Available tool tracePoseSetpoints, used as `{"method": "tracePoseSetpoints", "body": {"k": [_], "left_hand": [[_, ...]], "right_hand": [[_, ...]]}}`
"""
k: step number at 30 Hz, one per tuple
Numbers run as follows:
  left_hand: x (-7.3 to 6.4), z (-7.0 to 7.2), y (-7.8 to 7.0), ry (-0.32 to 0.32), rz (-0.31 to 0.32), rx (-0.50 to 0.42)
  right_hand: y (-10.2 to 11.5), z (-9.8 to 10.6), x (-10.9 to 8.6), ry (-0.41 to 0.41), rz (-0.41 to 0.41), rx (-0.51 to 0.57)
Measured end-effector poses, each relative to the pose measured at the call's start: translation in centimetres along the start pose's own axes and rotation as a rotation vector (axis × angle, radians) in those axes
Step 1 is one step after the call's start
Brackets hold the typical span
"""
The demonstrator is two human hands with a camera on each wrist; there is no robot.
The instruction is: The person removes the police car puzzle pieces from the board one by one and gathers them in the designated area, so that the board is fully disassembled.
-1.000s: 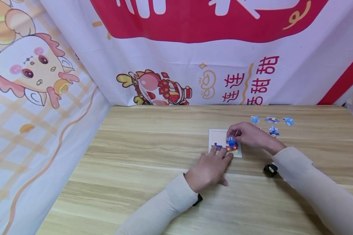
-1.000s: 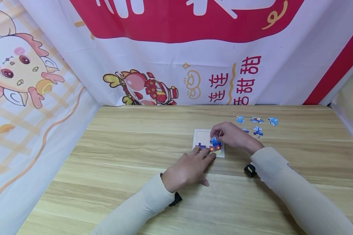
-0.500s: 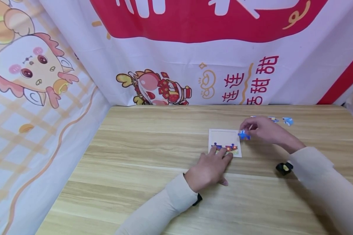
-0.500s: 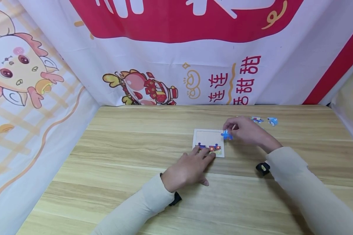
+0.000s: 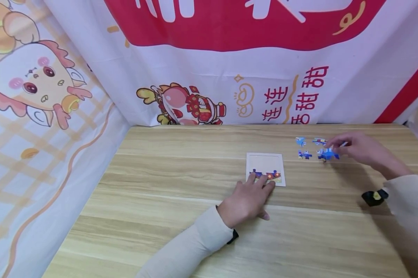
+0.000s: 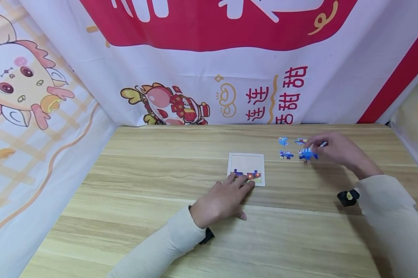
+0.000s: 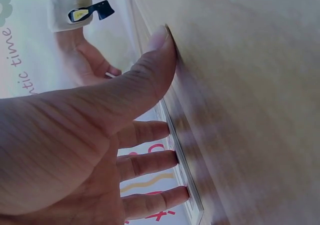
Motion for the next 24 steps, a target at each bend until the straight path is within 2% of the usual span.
{"method": "tracePoseSetpoints", "body": {"k": [5, 12, 24], "left_hand": [[0.0, -0.1, 0.1, 0.014, 0.0, -0.001], [0.1, -0.3, 0.1, 0.028, 0.003, 0.003], [0.1, -0.3, 0.2, 0.019, 0.006, 0.008]], "right_hand": [[-2.2, 1.4, -0.1, -0.012, -0.035, 0.004], [-4.9, 2.1, 0.2, -0.005, -0.124, 0.039], [-6.5, 2.1, 0.8, 0.019, -0.168, 0.065]]}}
Point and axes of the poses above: each hand's wrist, its own x-axis towards the middle knuckle, its own z-axis out of the back of the hand, y = z × x, the point moved 10 cm from there along x, towards the middle knuckle, and after that the axes turned 14 degrees about x, right-handed, at the moved point
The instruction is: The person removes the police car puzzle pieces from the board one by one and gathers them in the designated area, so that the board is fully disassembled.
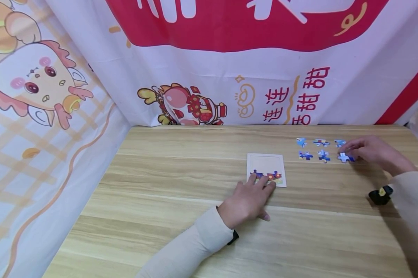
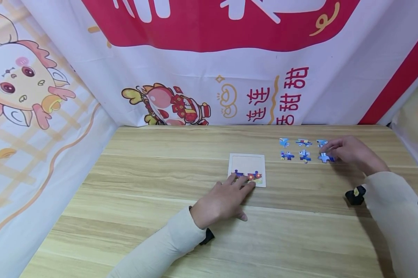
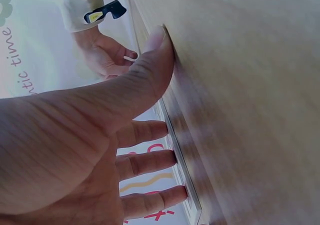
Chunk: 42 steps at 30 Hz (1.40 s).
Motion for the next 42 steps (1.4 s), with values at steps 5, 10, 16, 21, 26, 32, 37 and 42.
{"method": "tracePoseSetpoints", "body": {"k": [5, 10, 16, 21, 26, 32, 37, 42], "left_hand": [[-0.01, -0.11, -0.06, 0.015, -0.003, -0.01], [-0.02, -0.17, -0.09, 0.021, -0.002, -0.011], [-0.06, -0.15, -0.12, 0.018, -0.001, -0.003], [-0.1, -0.07, -0.12, 0.019, -0.004, -0.007], [-0.08, -0.01, -0.11, 0.017, -0.005, -0.016], [-0.1, -0.05, -0.03, 0.018, -0.001, -0.015], [-0.14, -0.11, 0.0, 0.027, -0.003, -0.019], [-0.24, -0.01, 0.0, 0.015, -0.009, -0.028]], "right_hand": [[-0.08, -0.03, 0.18, -0.007, 0.003, -0.01], [-0.01, -0.08, 0.18, -0.013, -0.002, -0.024], [-0.05, -0.05, 0.22, -0.014, -0.006, -0.019], [-0.21, 0.0, 0.2, -0.021, -0.017, -0.004], [-0.29, 0.0, 0.32, -0.031, -0.012, 0.008], [-0.42, 0.06, 0.44, -0.048, -0.015, 0.014], [-0.39, 0.08, 0.47, -0.06, -0.01, 0.007], [-0.36, -0.01, 0.47, -0.057, -0.015, 0.01]]}}
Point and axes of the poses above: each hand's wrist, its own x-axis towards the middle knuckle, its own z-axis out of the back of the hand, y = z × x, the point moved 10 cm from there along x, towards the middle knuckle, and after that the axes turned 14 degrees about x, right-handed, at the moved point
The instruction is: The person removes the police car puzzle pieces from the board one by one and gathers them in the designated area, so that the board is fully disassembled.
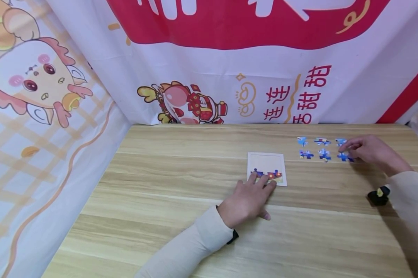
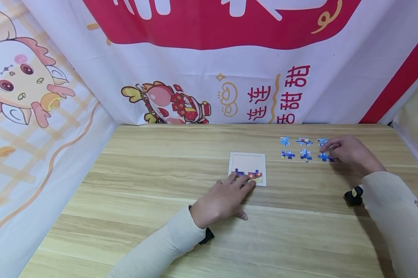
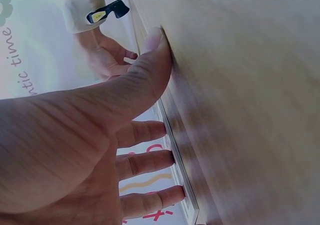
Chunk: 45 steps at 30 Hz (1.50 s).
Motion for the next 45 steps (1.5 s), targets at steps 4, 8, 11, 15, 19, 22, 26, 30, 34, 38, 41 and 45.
{"method": "tracePoseSetpoints", "body": {"k": [4, 8, 11, 15, 19, 22, 26, 30, 34, 38, 41, 45], "left_hand": [[-0.1, -0.1, 0.0, -0.01, -0.009, -0.006], [-0.1, -0.4, -0.1, -0.022, -0.021, -0.006], [-0.3, -0.4, -0.1, -0.048, -0.031, 0.003], [-0.8, -0.5, -0.3, -0.071, -0.042, 0.02], [-1.2, -0.7, -0.5, -0.059, -0.045, 0.024], [-1.5, -1.0, -0.7, -0.039, -0.046, 0.016], [-1.8, -0.9, -0.8, -0.032, -0.046, 0.01], [-1.9, -0.7, -0.9, -0.038, -0.043, 0.019], [-1.9, -0.6, -1.0, -0.039, -0.047, 0.031], [-1.9, -0.6, -1.1, -0.042, -0.053, 0.039], [-1.9, -0.5, -1.1, -0.046, -0.046, 0.053], [-1.8, -0.5, -1.1, -0.05, -0.038, 0.068]], "right_hand": [[0.3, -0.2, -0.3, -0.009, -0.002, -0.005], [1.7, -0.7, -0.9, -0.035, 0.036, -0.042], [3.7, -1.5, -1.2, -0.044, 0.094, -0.075], [6.6, -3.2, -1.6, -0.037, 0.153, -0.094], [9.8, -5.7, -1.7, -0.022, 0.253, -0.098], [12.0, -8.0, -1.8, 0.003, 0.348, -0.095], [14.2, -11.0, -2.0, 0.068, 0.407, -0.069], [16.1, -13.8, -2.2, 0.136, 0.42, -0.02], [17.6, -16.6, -2.3, 0.2, 0.423, 0.033], [18.5, -18.7, -2.2, 0.253, 0.425, 0.067], [18.9, -19.8, -1.9, 0.275, 0.422, 0.076], [18.9, -20.7, -1.6, 0.288, 0.406, 0.071]]}}
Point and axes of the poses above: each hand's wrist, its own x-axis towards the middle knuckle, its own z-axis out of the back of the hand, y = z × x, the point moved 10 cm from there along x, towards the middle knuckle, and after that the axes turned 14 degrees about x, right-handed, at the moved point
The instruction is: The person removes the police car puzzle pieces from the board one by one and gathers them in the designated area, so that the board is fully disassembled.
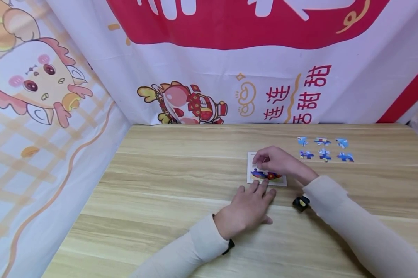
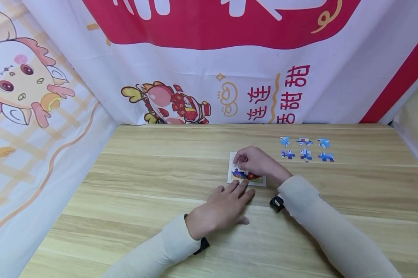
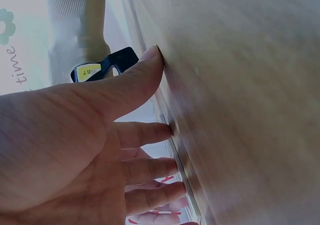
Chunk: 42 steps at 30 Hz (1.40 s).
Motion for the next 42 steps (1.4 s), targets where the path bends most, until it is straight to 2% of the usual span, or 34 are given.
{"method": "tracePoseSetpoints", "body": {"k": [9, 17, 29, 42], "left_hand": [[-0.02, -0.22, -0.06, 0.022, -0.007, -0.006], [-0.06, 0.0, 0.06, 0.0, -0.001, 0.026], [0.07, 0.05, 0.17, -0.007, -0.006, 0.024], [0.01, 0.31, 0.18, -0.029, 0.001, 0.037]], "right_hand": [[-0.34, -0.77, 0.29, -0.004, -0.05, -0.014], [-0.22, -1.01, 0.34, -0.008, -0.084, -0.015], [-0.37, -0.58, 0.32, -0.04, -0.133, 0.034], [-0.26, -0.86, 0.24, -0.012, -0.127, 0.024]]}}
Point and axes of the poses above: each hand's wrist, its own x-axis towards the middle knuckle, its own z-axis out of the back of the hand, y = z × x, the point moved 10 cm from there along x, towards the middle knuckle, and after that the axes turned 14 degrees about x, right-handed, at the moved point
